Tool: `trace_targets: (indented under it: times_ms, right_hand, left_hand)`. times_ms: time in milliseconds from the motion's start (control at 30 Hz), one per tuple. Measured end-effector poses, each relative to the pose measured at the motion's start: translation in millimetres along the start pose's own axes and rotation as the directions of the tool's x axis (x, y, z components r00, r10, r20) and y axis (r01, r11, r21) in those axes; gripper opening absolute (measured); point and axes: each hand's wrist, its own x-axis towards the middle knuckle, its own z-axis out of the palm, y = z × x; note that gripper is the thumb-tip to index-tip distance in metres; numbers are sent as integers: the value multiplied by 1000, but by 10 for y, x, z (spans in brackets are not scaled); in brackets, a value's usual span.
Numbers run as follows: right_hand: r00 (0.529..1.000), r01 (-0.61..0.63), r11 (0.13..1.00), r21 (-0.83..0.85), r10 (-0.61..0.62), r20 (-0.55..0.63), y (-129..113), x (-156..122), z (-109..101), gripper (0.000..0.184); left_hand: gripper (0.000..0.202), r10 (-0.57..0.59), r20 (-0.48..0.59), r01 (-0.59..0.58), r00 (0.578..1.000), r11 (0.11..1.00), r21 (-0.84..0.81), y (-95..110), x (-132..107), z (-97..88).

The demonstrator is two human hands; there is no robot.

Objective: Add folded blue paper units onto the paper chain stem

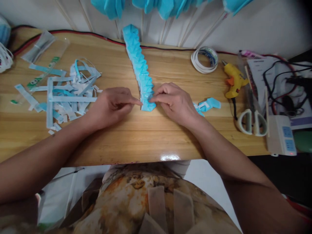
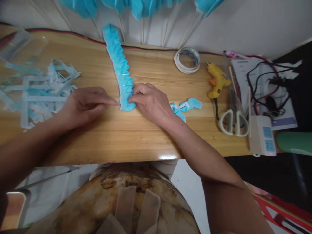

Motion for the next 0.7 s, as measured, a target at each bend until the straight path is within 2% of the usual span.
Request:
trace_targets:
  times_ms: [100, 233, 333, 567, 700]
  right_hand:
    - [1000, -11, 1000, -6, 11, -5, -8, 2, 1, 30]
    - [1000, -16, 999, -36, 16, -2, -31, 4, -6, 31]
    - [1000, -17, 999, -52, 17, -2, -27, 1, -17, 31]
    - [998, 18, 1000, -14, -18, -66, -10, 2, -46, 33]
    - [999, 33, 998, -47, -33, -9, -45, 8, -28, 33]
  left_hand:
    - [29, -24, -41, 27, 999, 997, 76, -10, 13, -1]
    - [34, 51, 10, -52, 999, 955, 292, -81, 37, 53]
    - [37, 66, 39, -76, 997, 914, 398, -102, 45, 85]
    - [38, 68, 51, -84, 996, 892, 443, -63, 38, 82]
    - [40, 29, 57, -53, 998, 877, 477, -41, 36, 75]
